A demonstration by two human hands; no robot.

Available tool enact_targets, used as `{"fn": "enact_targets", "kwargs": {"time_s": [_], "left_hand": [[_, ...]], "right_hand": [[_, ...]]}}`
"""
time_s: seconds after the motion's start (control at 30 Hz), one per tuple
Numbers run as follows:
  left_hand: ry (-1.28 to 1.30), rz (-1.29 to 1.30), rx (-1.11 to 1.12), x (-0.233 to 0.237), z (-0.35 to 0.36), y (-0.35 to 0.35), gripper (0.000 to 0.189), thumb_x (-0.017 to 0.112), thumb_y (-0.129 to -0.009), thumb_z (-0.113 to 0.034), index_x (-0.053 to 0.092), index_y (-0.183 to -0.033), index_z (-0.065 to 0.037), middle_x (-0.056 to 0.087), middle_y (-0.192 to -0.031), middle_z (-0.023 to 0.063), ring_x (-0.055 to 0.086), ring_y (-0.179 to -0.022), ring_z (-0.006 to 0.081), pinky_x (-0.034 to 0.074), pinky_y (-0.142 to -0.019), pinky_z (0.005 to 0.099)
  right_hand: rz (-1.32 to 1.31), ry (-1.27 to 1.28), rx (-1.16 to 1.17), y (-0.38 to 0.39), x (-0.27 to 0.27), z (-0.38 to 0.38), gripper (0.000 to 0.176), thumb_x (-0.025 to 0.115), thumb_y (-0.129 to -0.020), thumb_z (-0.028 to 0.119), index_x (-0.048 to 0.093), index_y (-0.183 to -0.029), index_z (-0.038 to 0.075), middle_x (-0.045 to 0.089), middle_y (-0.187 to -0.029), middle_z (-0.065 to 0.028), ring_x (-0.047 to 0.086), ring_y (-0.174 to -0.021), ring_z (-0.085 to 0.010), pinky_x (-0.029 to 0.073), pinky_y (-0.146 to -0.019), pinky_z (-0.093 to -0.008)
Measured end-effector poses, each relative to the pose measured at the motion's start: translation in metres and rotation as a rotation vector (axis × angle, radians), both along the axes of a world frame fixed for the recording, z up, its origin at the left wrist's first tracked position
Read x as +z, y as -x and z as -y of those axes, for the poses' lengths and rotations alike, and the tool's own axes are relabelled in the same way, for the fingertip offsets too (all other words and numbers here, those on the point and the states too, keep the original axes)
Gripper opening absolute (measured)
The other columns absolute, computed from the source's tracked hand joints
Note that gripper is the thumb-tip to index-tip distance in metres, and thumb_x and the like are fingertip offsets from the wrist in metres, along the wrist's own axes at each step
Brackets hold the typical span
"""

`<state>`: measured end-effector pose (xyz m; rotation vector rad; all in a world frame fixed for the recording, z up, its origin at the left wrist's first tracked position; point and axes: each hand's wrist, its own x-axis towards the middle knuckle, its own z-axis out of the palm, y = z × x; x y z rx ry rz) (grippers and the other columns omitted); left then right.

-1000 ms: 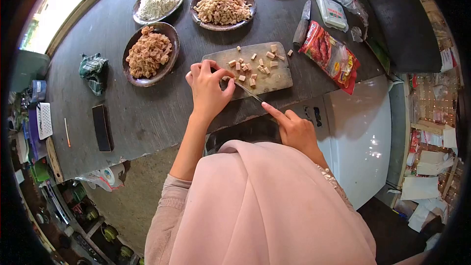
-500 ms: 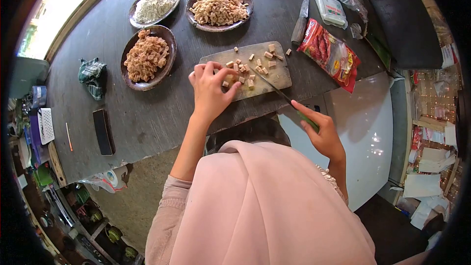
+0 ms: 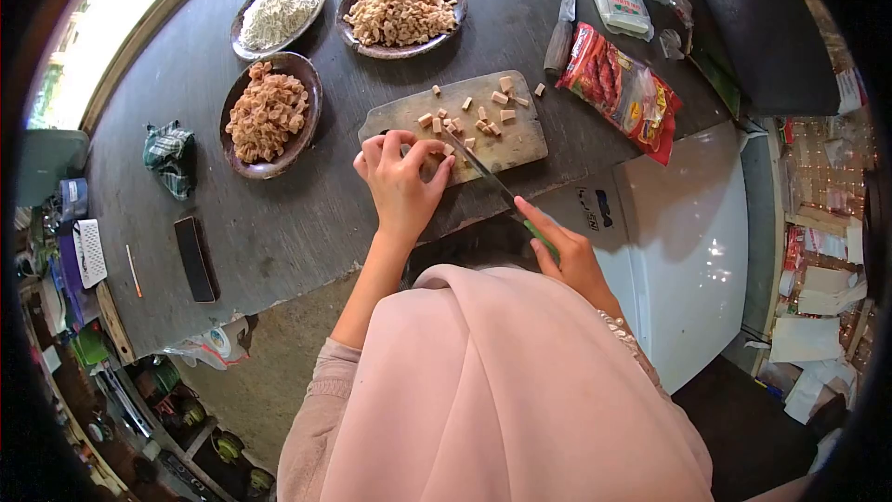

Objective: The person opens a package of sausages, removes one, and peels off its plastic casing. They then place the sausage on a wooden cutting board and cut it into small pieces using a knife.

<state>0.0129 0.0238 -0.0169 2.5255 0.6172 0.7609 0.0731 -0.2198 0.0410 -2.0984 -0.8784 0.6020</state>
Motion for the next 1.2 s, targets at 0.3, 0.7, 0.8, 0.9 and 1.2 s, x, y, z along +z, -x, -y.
{"fn": "enact_targets", "kwargs": {"time_s": [0.3, 0.7, 0.8, 0.9, 1.2], "left_hand": [[-0.018, 0.013, 0.006, -0.005, -0.002, 0.004, 0.015, 0.086, -0.073, -0.022, 0.078, -0.085, -0.020, 0.062, -0.098, -0.0013, 0.051, -0.106, 0.0237, 0.034, -0.092, 0.0437], [-0.054, 0.019, -0.010, -0.007, -0.001, 0.007, 0.014, 0.084, -0.074, -0.020, 0.077, -0.086, -0.021, 0.062, -0.098, -0.0026, 0.051, -0.105, 0.0244, 0.033, -0.092, 0.0437], [-0.042, 0.021, -0.010, -0.006, -0.001, 0.007, 0.013, 0.084, -0.075, -0.019, 0.077, -0.087, -0.021, 0.062, -0.098, -0.0027, 0.051, -0.105, 0.0243, 0.033, -0.092, 0.0436], [-0.048, 0.021, -0.019, -0.004, 0.001, 0.004, 0.012, 0.082, -0.076, -0.018, 0.077, -0.087, -0.020, 0.063, -0.099, -0.0026, 0.051, -0.105, 0.0244, 0.033, -0.092, 0.0435], [-0.087, 0.113, -0.120, 0.004, 0.007, -0.047, 0.020, 0.079, -0.076, -0.020, 0.074, -0.095, -0.020, 0.063, -0.101, 0.0002, 0.051, -0.107, 0.0275, 0.034, -0.091, 0.0447]], "right_hand": [[0.112, 0.149, 0.026, 0.009, -0.004, -0.005, 0.071, 0.060, -0.092, 0.003, 0.042, -0.153, 0.035, 0.055, -0.072, -0.0119, 0.059, -0.064, -0.0311, 0.050, -0.065, -0.0447], [0.255, 0.429, 0.041, 0.013, 0.006, -0.020, 0.068, 0.058, -0.092, 0.000, 0.045, -0.152, 0.030, 0.058, -0.077, -0.0149, 0.061, -0.068, -0.0349, 0.051, -0.066, -0.0474], [0.266, 0.263, 0.043, 0.008, -0.002, -0.018, 0.072, 0.060, -0.093, 0.004, 0.038, -0.156, 0.034, 0.054, -0.072, -0.0118, 0.061, -0.060, -0.0340, 0.052, -0.060, -0.0478], [0.230, 0.225, 0.028, 0.000, 0.001, -0.012, 0.071, 0.058, -0.094, 0.004, 0.038, -0.156, 0.031, 0.056, -0.074, -0.0150, 0.062, -0.063, -0.0366, 0.052, -0.063, -0.0479], [-0.133, -0.072, -0.091, -0.040, 0.003, 0.020, 0.060, 0.052, -0.096, 0.001, 0.045, -0.153, 0.017, 0.071, -0.115, -0.0161, 0.057, -0.067, -0.0216, 0.047, -0.070, -0.0312]]}}
